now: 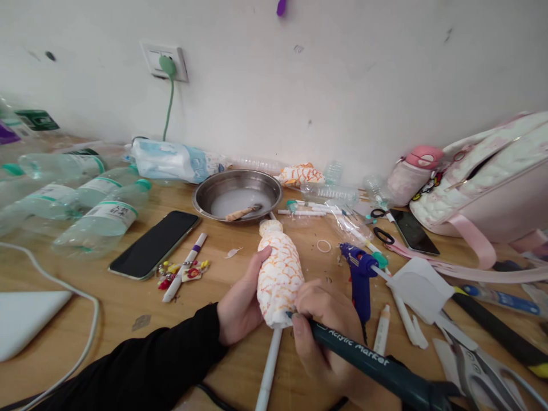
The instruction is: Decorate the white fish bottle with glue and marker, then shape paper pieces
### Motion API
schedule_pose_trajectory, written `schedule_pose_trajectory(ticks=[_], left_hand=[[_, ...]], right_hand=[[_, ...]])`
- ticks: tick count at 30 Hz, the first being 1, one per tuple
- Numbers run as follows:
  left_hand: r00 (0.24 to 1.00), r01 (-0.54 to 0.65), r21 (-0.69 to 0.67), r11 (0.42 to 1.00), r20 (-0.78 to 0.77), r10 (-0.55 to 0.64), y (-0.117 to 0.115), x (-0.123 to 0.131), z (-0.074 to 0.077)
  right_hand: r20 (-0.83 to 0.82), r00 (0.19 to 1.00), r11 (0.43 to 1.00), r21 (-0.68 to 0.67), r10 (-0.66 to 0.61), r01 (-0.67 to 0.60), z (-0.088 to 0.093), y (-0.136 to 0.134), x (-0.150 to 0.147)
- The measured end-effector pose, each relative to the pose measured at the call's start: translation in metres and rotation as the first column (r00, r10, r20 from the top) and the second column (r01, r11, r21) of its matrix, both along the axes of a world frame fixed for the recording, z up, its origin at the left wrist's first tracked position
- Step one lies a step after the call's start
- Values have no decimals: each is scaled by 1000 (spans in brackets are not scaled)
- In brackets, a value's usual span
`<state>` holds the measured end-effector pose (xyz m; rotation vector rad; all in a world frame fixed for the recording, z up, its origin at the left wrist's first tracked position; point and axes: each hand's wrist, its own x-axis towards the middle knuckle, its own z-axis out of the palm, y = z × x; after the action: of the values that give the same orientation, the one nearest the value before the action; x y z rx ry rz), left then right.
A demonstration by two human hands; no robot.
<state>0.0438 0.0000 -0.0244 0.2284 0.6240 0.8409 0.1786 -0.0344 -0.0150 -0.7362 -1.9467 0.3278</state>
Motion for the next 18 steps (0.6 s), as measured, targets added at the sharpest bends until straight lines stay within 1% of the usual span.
schedule_pose_trajectory(ticks=[5, 13, 18], left_hand=[[1000, -12, -9, 1000, -12, 12, 0, 1, 2], [1000, -1, 22, 1000, -6, 1, 0, -1, -2], [1000, 5, 8, 1000, -12, -5, 1, 0, 1]], right_hand=[[18, 1000, 1000, 15, -4, 4, 1, 1, 0], [23, 999, 999, 26, -36, 35, 4, 0, -1], [24, 1000, 1000, 11, -16, 16, 3, 0, -1]])
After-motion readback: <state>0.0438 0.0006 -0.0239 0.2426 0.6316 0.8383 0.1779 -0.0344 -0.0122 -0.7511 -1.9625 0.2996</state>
